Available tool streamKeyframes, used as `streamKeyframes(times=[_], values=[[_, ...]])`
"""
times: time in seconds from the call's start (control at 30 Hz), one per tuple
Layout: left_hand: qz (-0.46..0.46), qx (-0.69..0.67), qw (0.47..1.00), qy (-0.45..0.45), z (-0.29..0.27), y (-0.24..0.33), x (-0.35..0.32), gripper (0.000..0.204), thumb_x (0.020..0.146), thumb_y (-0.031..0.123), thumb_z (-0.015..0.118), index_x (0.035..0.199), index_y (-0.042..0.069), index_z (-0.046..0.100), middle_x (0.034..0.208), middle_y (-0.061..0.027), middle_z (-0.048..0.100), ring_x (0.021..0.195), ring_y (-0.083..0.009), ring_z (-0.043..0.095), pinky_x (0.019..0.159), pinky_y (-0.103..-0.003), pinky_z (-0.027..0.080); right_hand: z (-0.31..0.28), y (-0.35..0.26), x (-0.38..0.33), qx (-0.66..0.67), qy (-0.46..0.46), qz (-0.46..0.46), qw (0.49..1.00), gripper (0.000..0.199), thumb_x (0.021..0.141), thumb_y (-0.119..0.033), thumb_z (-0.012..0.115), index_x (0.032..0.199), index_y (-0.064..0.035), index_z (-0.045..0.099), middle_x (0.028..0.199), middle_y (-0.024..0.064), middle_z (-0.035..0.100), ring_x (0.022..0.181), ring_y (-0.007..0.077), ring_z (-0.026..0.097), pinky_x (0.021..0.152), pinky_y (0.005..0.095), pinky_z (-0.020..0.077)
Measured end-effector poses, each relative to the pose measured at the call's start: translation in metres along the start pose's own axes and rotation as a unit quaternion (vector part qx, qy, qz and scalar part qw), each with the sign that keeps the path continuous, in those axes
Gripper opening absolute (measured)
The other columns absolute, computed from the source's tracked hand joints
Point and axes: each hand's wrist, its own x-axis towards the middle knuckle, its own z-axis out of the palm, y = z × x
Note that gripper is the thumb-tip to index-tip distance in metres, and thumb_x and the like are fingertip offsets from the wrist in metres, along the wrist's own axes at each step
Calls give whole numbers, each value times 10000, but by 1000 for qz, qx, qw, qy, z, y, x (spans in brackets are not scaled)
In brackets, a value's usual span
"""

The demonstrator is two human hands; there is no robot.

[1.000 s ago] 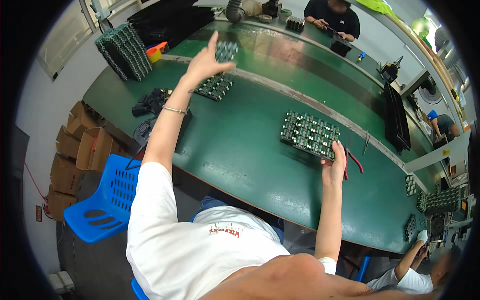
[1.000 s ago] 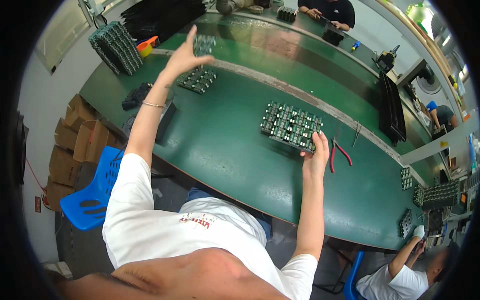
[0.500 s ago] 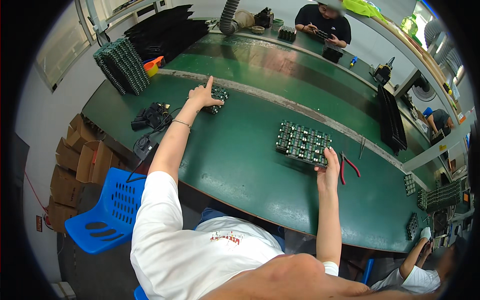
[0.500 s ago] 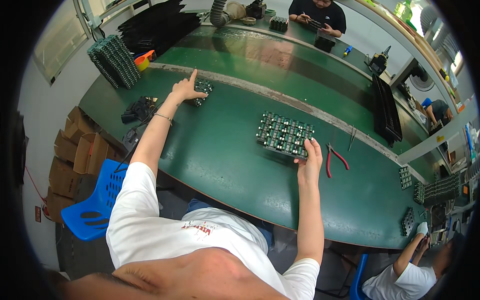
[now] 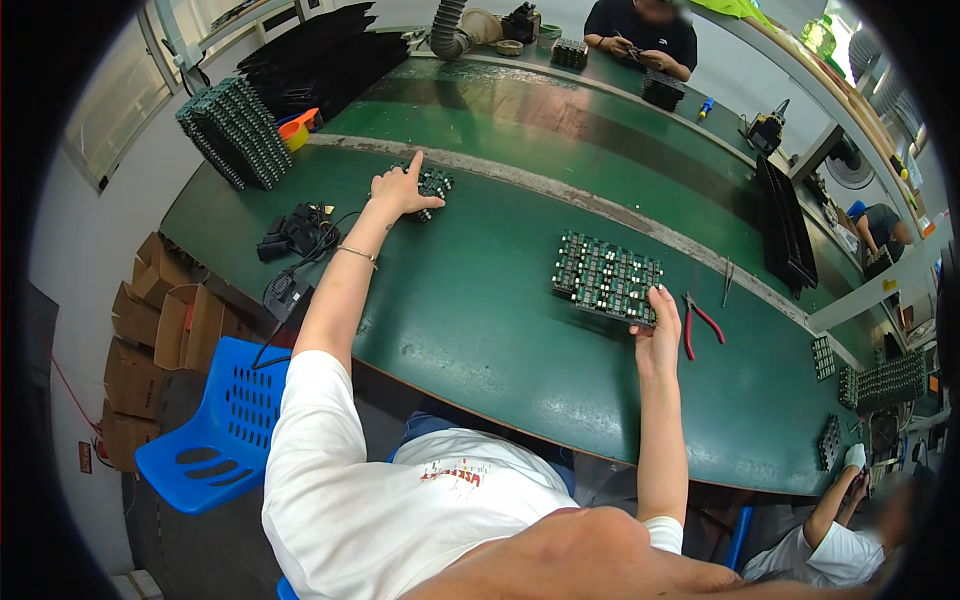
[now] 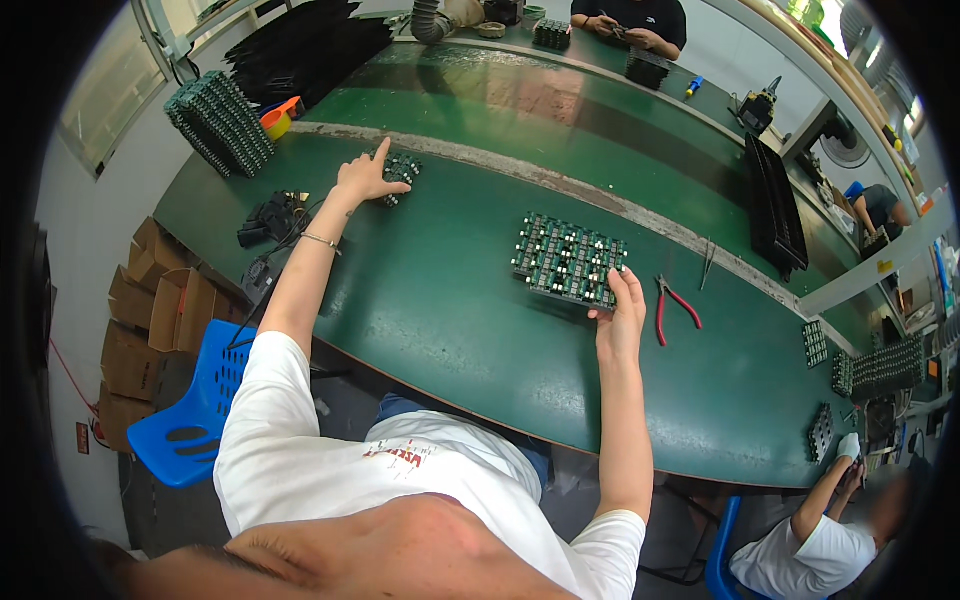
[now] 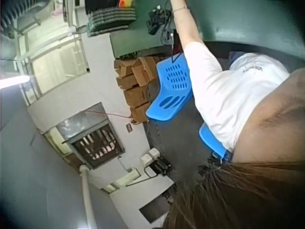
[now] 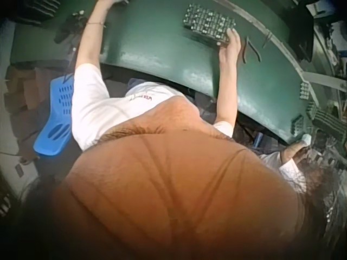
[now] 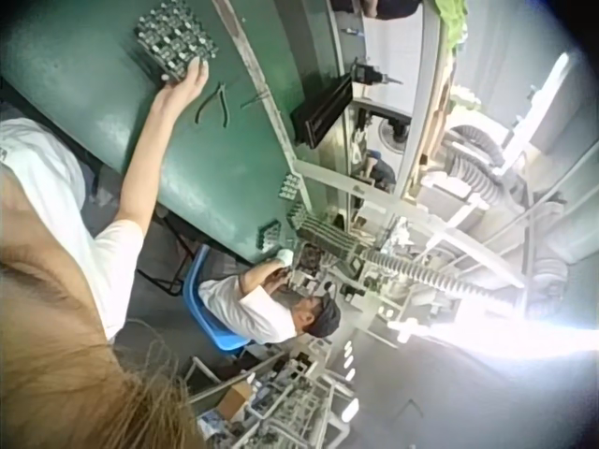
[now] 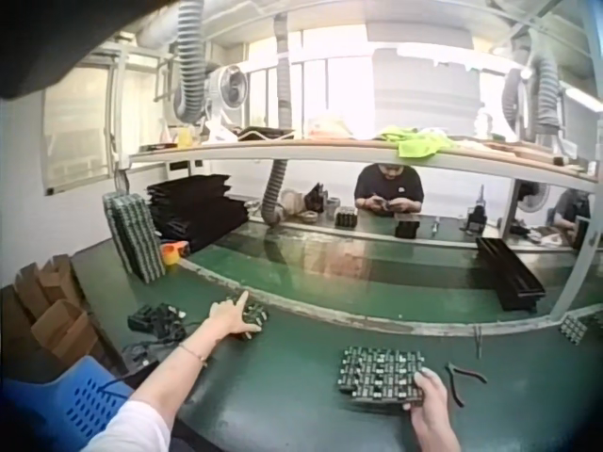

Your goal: The person picks up circuit boards from a stack one at a time, turns each board over by hand to view both sides, and arranges them into stacks on the workbench.

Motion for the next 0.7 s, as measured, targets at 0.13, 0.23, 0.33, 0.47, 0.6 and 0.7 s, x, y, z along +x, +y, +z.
streamKeyframes(times=[0.13,0.23,0.33,0.47,0.6,0.7], values=[[26,22,998,54,-18,12,-22,994,679,662,609,1439,171,196,1108,-189,558,959,-312,575,812,-389,426,1,-1,-2,14,3,3,1000,351,843,-174,602,1151,-44,492,958,41,581,684,85,543,423,175,380],[115,-78,980,141,-30,38,-48,900,751,579,602,1426,118,225,1115,-197,549,948,-309,578,812,-392,443,5,-3,-5,35,11,-4,999,350,844,-170,598,1160,-68,486,960,36,581,689,83,547,424,177,380],[247,-419,873,23,-26,84,-90,772,830,428,595,1418,85,230,1153,-198,531,970,-279,577,831,-365,463,10,-3,-9,43,-3,-15,999,346,852,-165,583,1170,-86,473,960,36,582,689,78,550,429,178,383],[298,-710,587,-250,-9,143,-138,636,896,227,556,1420,91,223,1195,-185,514,1019,-213,562,855,-294,471,9,-1,-9,36,-56,-23,998,330,867,-163,561,1174,-90,463,963,43,585,667,76,550,445,179,396],[254,-795,471,-285,2,157,-152,637,889,120,550,1429,103,212,1172,-143,533,942,-144,557,799,-232,454,10,4,-10,20,-89,-24,996,321,879,-164,544,1179,-87,458,965,52,590,648,76,553,465,183,418],[246,-814,461,-253,12,157,-153,665,870,58,557,1434,107,209,1127,-100,549,878,-97,540,765,-196,433,12,7,-9,1,-105,-19,994,322,892,-159,523,1196,-80,450,959,63,597,643,82,567,492,188,452]])
